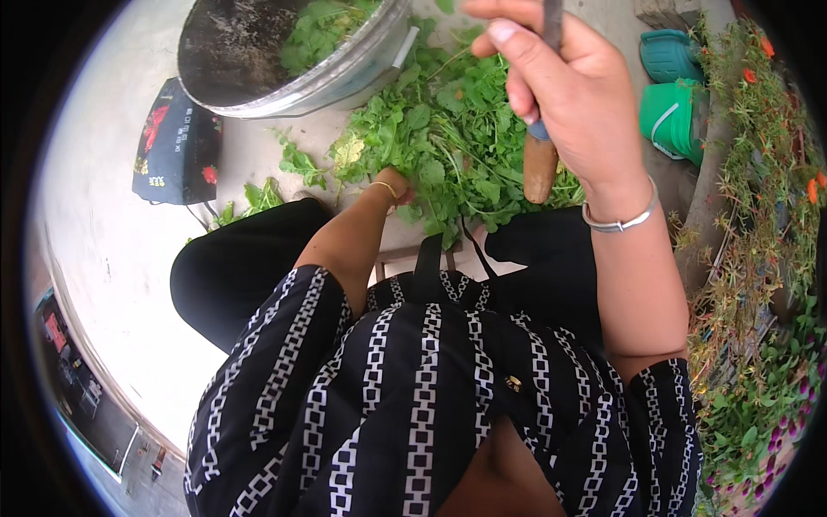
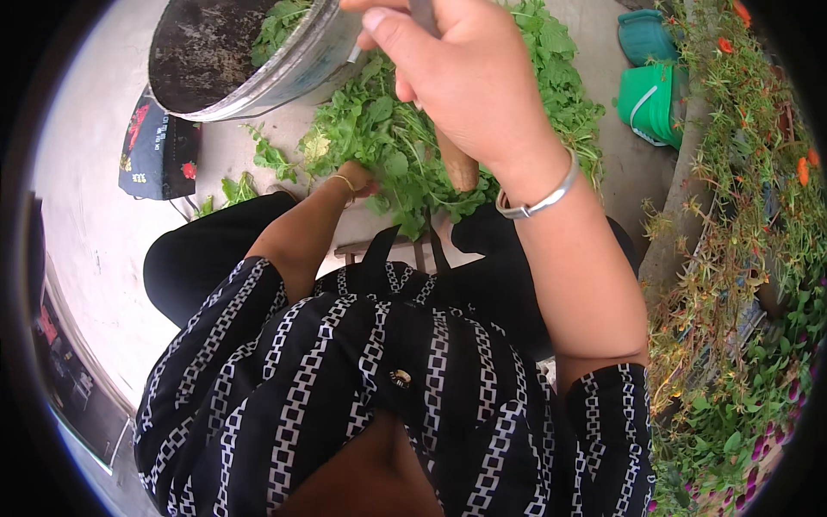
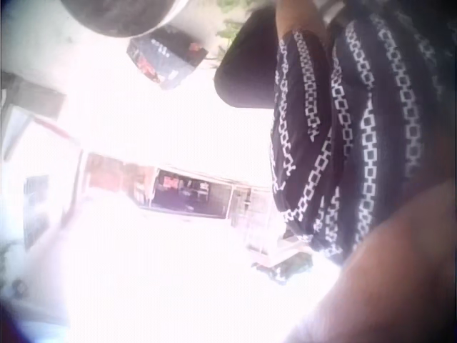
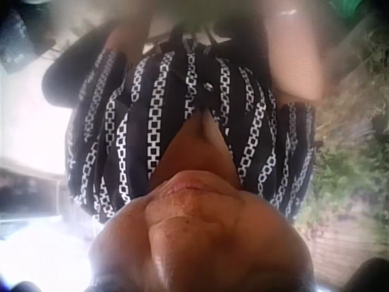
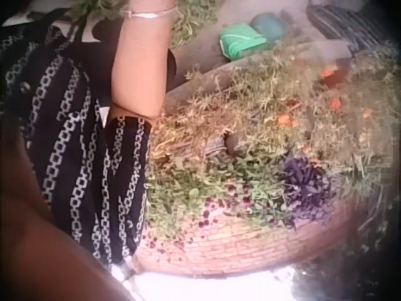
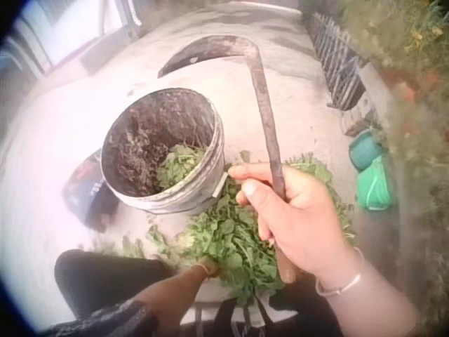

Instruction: The person trims the stems and roots of green leafy vegetables using a sickle, placing the trimmed pieces into a bucket and the greens onto a pile.

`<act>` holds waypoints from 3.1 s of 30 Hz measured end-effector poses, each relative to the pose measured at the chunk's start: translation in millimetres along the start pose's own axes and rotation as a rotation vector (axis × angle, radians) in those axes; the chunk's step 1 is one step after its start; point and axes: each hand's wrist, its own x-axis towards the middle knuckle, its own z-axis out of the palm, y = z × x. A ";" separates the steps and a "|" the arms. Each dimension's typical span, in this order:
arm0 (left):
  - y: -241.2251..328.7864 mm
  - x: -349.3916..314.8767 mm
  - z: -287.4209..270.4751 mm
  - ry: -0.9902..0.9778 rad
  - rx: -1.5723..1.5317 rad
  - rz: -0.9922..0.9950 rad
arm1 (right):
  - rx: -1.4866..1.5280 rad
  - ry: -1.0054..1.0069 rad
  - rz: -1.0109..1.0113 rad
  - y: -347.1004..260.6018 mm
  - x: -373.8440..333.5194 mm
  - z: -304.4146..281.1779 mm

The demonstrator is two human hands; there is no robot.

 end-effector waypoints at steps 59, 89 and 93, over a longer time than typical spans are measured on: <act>157.6 -349.6 -184.6 -0.099 -1.049 1.160 | -0.833 0.030 -0.913 2.5 52.0 62.9; 182.7 -345.8 -143.6 0.712 -0.067 1.126 | -0.128 -0.257 -0.176 -27.7 58.3 87.5; 174.9 -326.5 -164.9 0.520 -0.188 1.181 | 0.058 -0.171 -0.199 -33.0 71.8 88.4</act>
